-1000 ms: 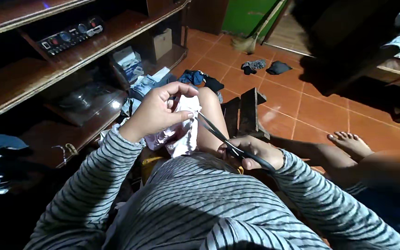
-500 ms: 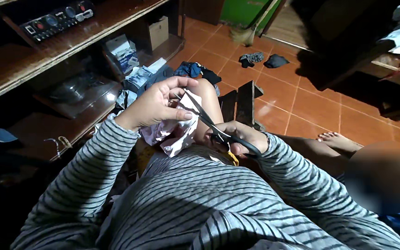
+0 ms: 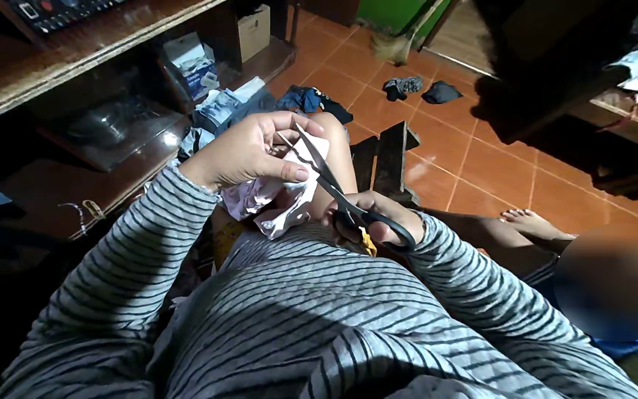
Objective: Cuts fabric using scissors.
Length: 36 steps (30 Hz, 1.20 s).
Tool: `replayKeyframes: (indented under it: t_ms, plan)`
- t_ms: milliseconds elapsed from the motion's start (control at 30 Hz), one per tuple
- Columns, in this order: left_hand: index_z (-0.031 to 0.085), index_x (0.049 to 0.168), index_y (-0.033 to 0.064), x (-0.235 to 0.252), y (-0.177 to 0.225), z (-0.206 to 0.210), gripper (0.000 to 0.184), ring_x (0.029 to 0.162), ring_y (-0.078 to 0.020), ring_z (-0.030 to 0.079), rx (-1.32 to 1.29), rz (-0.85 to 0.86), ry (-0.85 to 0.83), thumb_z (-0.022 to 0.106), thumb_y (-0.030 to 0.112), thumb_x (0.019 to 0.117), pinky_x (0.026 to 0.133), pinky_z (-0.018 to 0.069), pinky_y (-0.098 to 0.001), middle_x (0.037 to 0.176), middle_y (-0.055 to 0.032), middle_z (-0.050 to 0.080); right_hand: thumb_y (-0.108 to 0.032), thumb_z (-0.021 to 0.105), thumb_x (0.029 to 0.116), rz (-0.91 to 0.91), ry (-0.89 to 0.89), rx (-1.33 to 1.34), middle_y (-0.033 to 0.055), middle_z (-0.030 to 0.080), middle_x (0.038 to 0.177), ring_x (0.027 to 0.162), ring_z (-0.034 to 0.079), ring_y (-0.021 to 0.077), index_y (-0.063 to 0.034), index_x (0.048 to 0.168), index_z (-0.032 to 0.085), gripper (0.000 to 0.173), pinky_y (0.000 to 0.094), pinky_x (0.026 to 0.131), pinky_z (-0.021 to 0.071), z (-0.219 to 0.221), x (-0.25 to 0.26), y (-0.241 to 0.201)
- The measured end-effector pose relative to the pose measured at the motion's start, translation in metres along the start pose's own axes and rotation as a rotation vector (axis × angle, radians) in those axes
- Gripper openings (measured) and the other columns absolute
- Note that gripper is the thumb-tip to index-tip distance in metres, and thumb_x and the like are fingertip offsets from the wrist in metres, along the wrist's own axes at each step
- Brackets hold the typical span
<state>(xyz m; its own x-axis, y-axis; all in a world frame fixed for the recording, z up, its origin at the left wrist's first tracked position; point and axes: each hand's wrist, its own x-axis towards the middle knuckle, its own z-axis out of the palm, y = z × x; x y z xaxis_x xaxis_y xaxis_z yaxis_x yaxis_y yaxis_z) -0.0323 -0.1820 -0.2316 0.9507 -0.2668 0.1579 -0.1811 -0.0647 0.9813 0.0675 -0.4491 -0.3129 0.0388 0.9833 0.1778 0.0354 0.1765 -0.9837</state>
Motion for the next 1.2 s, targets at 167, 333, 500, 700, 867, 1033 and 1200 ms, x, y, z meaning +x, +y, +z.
replayKeyframes:
  t_ms: [167, 333, 500, 700, 867, 1033, 1200]
  plan:
    - [0.058, 0.129, 0.0014, -0.001, 0.0, 0.0, 0.058, 0.094, -0.0099, 0.072, -0.03, 0.004, -0.034, 0.076, -0.011, 0.0749, 0.081, 0.0618, -0.024, 0.11, -0.0033, 0.074, -0.078, 0.058, 0.0854, 0.011, -0.034, -0.091, -0.0038, 0.064, 0.096, 0.085, 0.06, 0.0002, -0.0055, 0.123, 0.061, 0.082, 0.0193, 0.073, 0.0519, -0.002, 0.005, -0.007]
    - [0.058, 0.13, 0.0008, -0.001, -0.003, -0.002, 0.058, 0.097, -0.0113, 0.072, -0.031, 0.019, -0.057, 0.076, -0.009, 0.0751, 0.082, 0.0623, -0.0254, 0.113, -0.0053, 0.072, -0.075, 0.06, 0.0875, -0.008, 0.009, -0.208, -0.0073, 0.066, 0.096, 0.086, 0.059, -0.0041, -0.0061, 0.117, 0.067, 0.075, 0.0169, 0.074, 0.0513, -0.005, 0.007, -0.014]
    - [0.057, 0.131, 0.0005, -0.002, -0.002, -0.003, 0.059, 0.098, -0.0139, 0.073, -0.059, -0.007, -0.061, 0.076, -0.009, 0.0759, 0.083, 0.0627, -0.0276, 0.115, -0.0078, 0.072, -0.078, 0.065, 0.0805, 0.05, 0.123, -0.367, -0.0052, 0.066, 0.094, 0.086, 0.059, -0.0017, -0.0048, 0.113, 0.068, 0.08, 0.0176, 0.072, 0.0494, 0.002, 0.004, -0.016]
    - [0.059, 0.127, 0.0008, -0.002, -0.002, -0.002, 0.055, 0.093, -0.0134, 0.073, -0.062, -0.004, -0.055, 0.076, -0.01, 0.0759, 0.08, 0.0633, -0.0275, 0.111, -0.007, 0.073, -0.036, 0.078, 0.0897, 0.066, 0.125, -0.272, -0.0007, 0.069, 0.098, 0.088, 0.067, 0.0041, -0.0002, 0.118, 0.062, 0.049, 0.0232, 0.079, 0.0586, 0.006, 0.003, -0.016]
    - [0.059, 0.128, -0.0008, -0.003, -0.001, 0.0, 0.055, 0.095, -0.0147, 0.073, -0.071, 0.014, -0.11, 0.075, -0.01, 0.0761, 0.081, 0.0634, -0.0284, 0.112, -0.0087, 0.073, -0.053, 0.077, 0.0863, 0.042, 0.101, -0.082, -0.0073, 0.064, 0.092, 0.08, 0.061, -0.0004, -0.0073, 0.118, 0.063, 0.057, 0.018, 0.069, 0.0528, 0.003, 0.003, -0.011]
    - [0.059, 0.129, -0.0011, -0.001, -0.005, -0.001, 0.056, 0.094, -0.0126, 0.072, -0.083, 0.012, -0.107, 0.076, -0.008, 0.0764, 0.081, 0.0625, -0.0267, 0.113, -0.0072, 0.072, -0.072, 0.066, 0.0848, -0.005, 0.087, -0.025, -0.0076, 0.063, 0.089, 0.074, 0.057, -0.0022, -0.0081, 0.117, 0.064, 0.072, 0.0155, 0.063, 0.0488, 0.005, 0.003, -0.008]
    - [0.056, 0.131, 0.002, -0.004, -0.006, -0.003, 0.058, 0.096, -0.0108, 0.072, -0.138, -0.007, -0.01, 0.073, -0.009, 0.0763, 0.084, 0.062, -0.0267, 0.113, -0.0032, 0.073, -0.062, 0.07, 0.0885, 0.004, 0.097, 0.103, -0.0102, 0.062, 0.077, 0.06, 0.054, -0.0044, -0.0097, 0.113, 0.066, 0.058, 0.0131, 0.053, 0.0448, 0.008, 0.0, -0.004]
